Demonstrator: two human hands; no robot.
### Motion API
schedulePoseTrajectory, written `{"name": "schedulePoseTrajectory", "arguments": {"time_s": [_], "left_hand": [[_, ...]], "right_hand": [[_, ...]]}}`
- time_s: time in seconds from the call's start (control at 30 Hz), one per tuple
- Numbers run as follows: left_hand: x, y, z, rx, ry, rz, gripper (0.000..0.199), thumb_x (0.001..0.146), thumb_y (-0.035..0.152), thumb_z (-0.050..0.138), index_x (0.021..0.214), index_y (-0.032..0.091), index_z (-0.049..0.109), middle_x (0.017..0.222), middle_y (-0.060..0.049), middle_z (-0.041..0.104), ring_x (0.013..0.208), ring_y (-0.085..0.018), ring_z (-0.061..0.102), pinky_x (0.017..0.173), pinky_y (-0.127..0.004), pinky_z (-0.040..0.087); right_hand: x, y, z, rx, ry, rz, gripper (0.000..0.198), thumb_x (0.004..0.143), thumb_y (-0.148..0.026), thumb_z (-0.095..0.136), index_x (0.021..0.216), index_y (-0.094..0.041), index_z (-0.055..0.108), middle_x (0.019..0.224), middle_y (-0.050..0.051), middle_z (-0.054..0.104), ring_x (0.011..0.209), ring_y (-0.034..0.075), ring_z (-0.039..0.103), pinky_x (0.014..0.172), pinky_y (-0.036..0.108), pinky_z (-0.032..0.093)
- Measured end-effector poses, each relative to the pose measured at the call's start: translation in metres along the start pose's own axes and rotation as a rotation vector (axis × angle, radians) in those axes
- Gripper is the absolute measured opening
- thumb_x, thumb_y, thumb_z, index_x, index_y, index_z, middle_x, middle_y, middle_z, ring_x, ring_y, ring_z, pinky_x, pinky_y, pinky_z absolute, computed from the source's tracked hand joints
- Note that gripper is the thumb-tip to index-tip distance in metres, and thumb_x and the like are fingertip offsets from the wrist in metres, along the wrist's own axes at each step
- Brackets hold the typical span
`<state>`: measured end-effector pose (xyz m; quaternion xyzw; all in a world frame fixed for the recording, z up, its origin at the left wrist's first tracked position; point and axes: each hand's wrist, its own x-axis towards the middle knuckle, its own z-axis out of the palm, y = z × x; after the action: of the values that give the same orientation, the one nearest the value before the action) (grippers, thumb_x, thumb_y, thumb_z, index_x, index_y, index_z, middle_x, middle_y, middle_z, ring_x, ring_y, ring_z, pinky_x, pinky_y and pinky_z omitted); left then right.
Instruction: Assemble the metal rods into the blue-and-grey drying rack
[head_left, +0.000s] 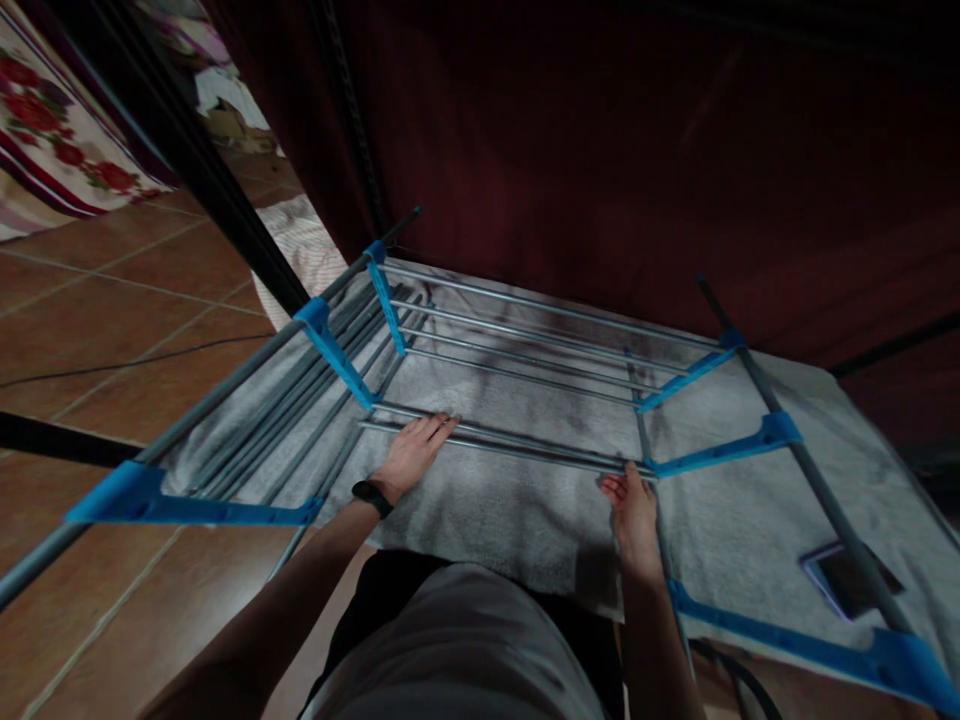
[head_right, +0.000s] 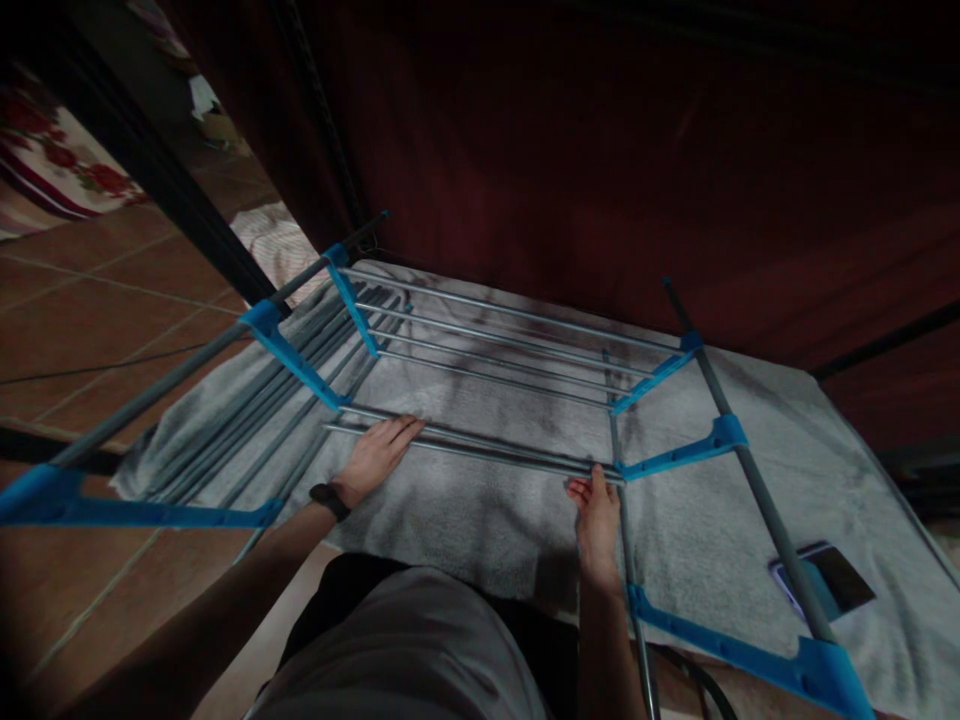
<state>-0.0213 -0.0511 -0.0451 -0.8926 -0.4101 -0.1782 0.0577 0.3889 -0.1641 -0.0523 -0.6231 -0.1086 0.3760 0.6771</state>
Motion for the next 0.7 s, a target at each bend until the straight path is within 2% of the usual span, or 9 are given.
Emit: {"name": "schedulePoseTrajectory", "arguments": {"time_s": [0.17, 0.33, 0.57, 0.7], "left_hand": [[-0.001, 0.001, -0.002, -0.021, 0.034, 0.013, 0.038, 0.105, 0.022, 0.044, 0.137, 0.018, 0.064, 0.124, -0.015, 0.072, 0.116, -0.026, 0.067, 0.100, -0.039, 0.052], [0.001, 0.000, -0.004, -0.031, 0.063, 0.026, 0.031, 0.106, 0.029, 0.045, 0.122, 0.019, 0.070, 0.109, -0.013, 0.074, 0.104, -0.026, 0.069, 0.093, -0.039, 0.053], [0.000, -0.008, -0.001, -0.038, 0.081, 0.059, 0.033, 0.108, 0.033, 0.044, 0.112, 0.020, 0.073, 0.102, -0.009, 0.078, 0.097, -0.024, 0.071, 0.091, -0.040, 0.050], [0.001, -0.015, 0.001, -0.048, 0.056, 0.039, 0.035, 0.107, 0.037, 0.043, 0.108, 0.021, 0.074, 0.098, -0.009, 0.077, 0.096, -0.026, 0.071, 0.088, -0.041, 0.048]], "right_hand": [[0.003, 0.001, -0.008, 0.119, -0.023, 0.007, 0.027, 0.083, -0.045, 0.080, 0.085, -0.024, 0.063, 0.070, -0.006, 0.069, 0.062, 0.012, 0.069, 0.066, 0.024, 0.061], [0.002, 0.000, -0.013, 0.214, -0.048, 0.042, 0.022, 0.079, -0.037, 0.082, 0.086, -0.024, 0.066, 0.076, -0.006, 0.071, 0.066, 0.011, 0.069, 0.071, 0.024, 0.061], [-0.009, -0.003, -0.007, 0.241, -0.067, -0.036, 0.030, 0.074, -0.040, 0.088, 0.086, -0.025, 0.065, 0.085, -0.004, 0.073, 0.077, 0.011, 0.071, 0.081, 0.026, 0.062], [-0.012, -0.002, -0.001, 0.222, -0.024, -0.081, 0.037, 0.072, -0.046, 0.090, 0.083, -0.026, 0.062, 0.079, -0.006, 0.070, 0.072, 0.012, 0.069, 0.079, 0.028, 0.062]]}}
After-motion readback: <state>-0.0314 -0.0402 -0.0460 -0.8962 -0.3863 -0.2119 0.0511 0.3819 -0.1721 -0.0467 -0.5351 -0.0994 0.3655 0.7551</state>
